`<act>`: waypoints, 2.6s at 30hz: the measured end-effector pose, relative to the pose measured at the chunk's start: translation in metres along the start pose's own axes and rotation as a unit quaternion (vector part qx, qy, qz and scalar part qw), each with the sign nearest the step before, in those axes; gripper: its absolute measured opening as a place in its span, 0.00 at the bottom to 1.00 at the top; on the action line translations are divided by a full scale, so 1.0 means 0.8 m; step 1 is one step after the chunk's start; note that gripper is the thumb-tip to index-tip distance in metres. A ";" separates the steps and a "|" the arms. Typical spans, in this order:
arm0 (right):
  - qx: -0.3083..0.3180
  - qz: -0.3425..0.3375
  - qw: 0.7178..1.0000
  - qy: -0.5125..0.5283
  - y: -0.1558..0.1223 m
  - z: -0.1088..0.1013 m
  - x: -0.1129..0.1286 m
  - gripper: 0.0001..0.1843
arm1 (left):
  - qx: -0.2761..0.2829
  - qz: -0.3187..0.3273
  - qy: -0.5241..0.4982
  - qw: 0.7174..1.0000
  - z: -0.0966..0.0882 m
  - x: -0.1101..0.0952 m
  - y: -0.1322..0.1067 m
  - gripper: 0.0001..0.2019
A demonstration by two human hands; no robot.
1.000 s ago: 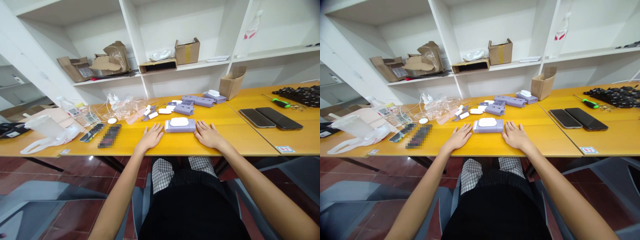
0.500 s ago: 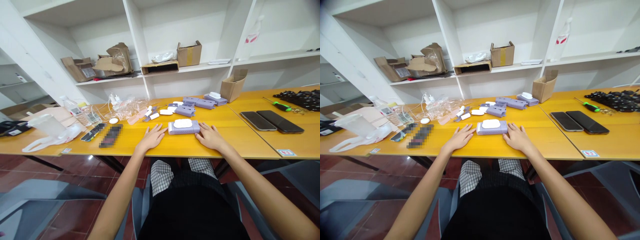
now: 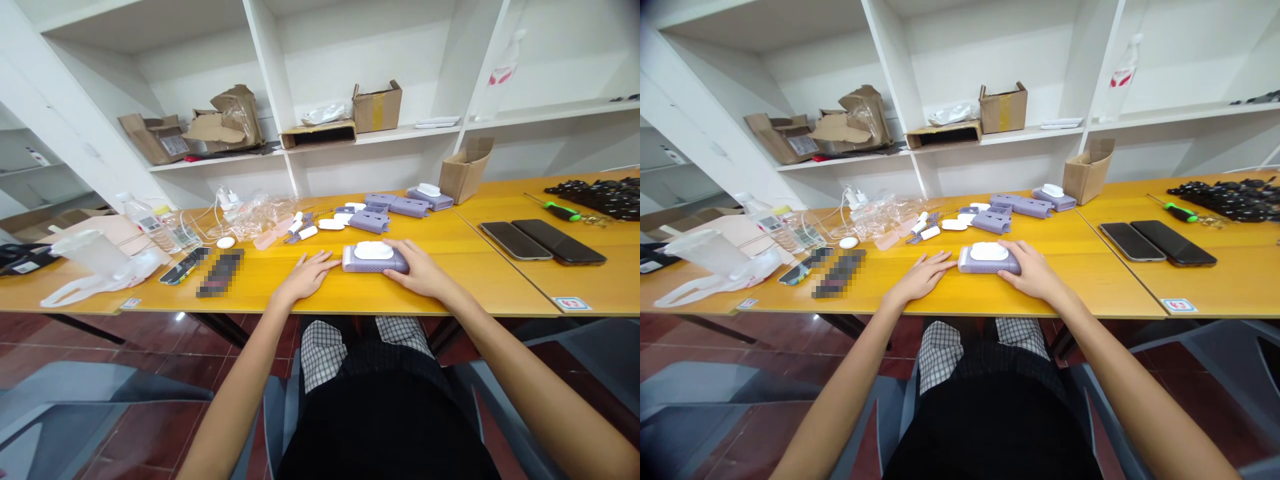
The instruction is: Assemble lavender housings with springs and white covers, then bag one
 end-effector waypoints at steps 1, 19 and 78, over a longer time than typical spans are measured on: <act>0.004 0.000 1.000 0.001 -0.001 -0.004 -0.002 0.37 | -0.006 -0.004 -0.002 1.000 -0.001 0.000 0.000 0.25; -0.070 0.285 0.933 -0.208 0.014 -0.186 -0.162 0.51 | -0.036 -0.017 -0.014 0.999 0.000 0.004 0.002 0.24; 0.084 0.018 0.985 -0.148 0.021 0.038 0.018 0.35 | -0.042 -0.044 -0.011 0.998 0.000 0.003 0.000 0.27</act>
Point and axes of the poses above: each hand's wrist, its own y-axis towards the middle knuckle, its own z-axis out of the palm, x = y × z, the point moved 5 cm from there along y, towards the middle knuckle, and after that the axes turned 14 degrees about y, right-handed, at the moved point
